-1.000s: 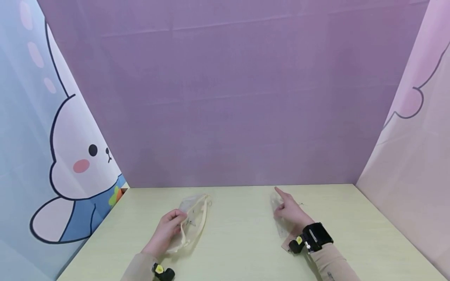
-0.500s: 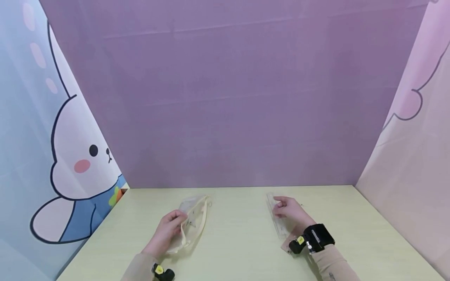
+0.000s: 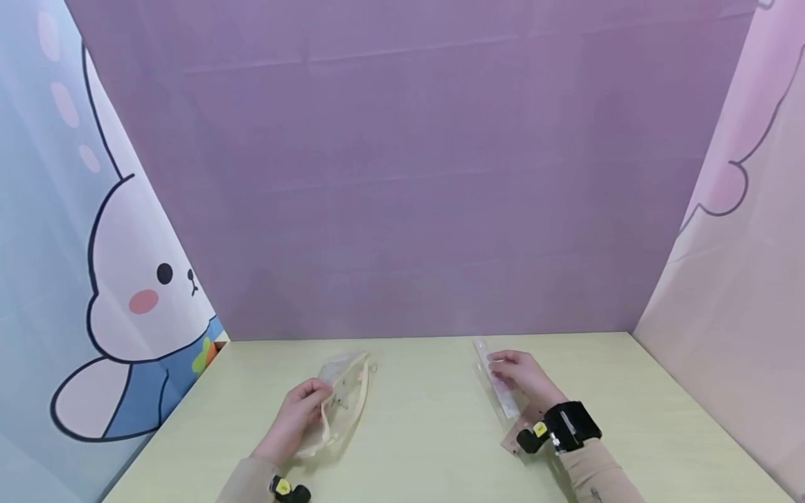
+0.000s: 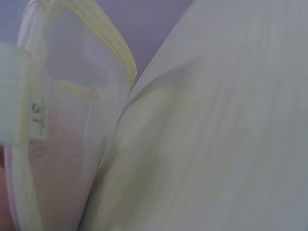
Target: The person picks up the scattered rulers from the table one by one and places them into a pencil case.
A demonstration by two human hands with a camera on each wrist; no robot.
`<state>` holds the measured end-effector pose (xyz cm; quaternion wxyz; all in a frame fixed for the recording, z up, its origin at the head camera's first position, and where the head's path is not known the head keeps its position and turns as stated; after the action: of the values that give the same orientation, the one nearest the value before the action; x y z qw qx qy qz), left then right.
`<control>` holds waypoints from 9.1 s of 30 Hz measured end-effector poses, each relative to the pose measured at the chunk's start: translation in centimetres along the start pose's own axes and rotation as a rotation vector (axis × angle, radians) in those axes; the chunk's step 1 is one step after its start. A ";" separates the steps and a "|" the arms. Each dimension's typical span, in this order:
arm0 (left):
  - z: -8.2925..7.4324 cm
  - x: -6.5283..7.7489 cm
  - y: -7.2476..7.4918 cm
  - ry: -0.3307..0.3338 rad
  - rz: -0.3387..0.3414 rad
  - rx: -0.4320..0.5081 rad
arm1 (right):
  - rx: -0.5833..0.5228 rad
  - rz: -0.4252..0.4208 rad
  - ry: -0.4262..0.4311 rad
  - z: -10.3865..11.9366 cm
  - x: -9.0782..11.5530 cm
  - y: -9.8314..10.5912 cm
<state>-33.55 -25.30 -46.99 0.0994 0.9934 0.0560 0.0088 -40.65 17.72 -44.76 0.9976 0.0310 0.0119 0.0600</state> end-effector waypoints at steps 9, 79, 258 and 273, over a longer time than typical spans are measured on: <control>-0.1 0.1 -0.1 0.001 0.004 0.013 | -0.051 -0.046 -0.067 -0.3 -0.1 0.4; -0.7 0.1 0.1 -0.047 -0.002 -0.001 | -0.198 0.280 -0.036 0.7 -1.0 -7.6; -1.1 0.4 -0.6 -0.050 0.008 -0.036 | -0.016 0.347 -0.058 1.3 -2.3 -24.4; -0.8 0.1 -0.6 -0.065 -0.056 -0.042 | -0.052 0.279 -0.023 2.5 0.2 -12.5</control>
<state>-33.50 -24.60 -46.34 0.1223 0.9889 0.0804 -0.0250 -38.91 5.17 -43.05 0.9801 0.0072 -0.0053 0.1983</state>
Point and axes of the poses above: each hand's wrist, its own x-axis away from the middle knuckle, its own y-axis out of the back of the hand, z = x × y, the point moved 5 cm from there along -x, towards the middle knuckle, and after that the axes turned 12 degrees about -x, right-handed, at the moved point
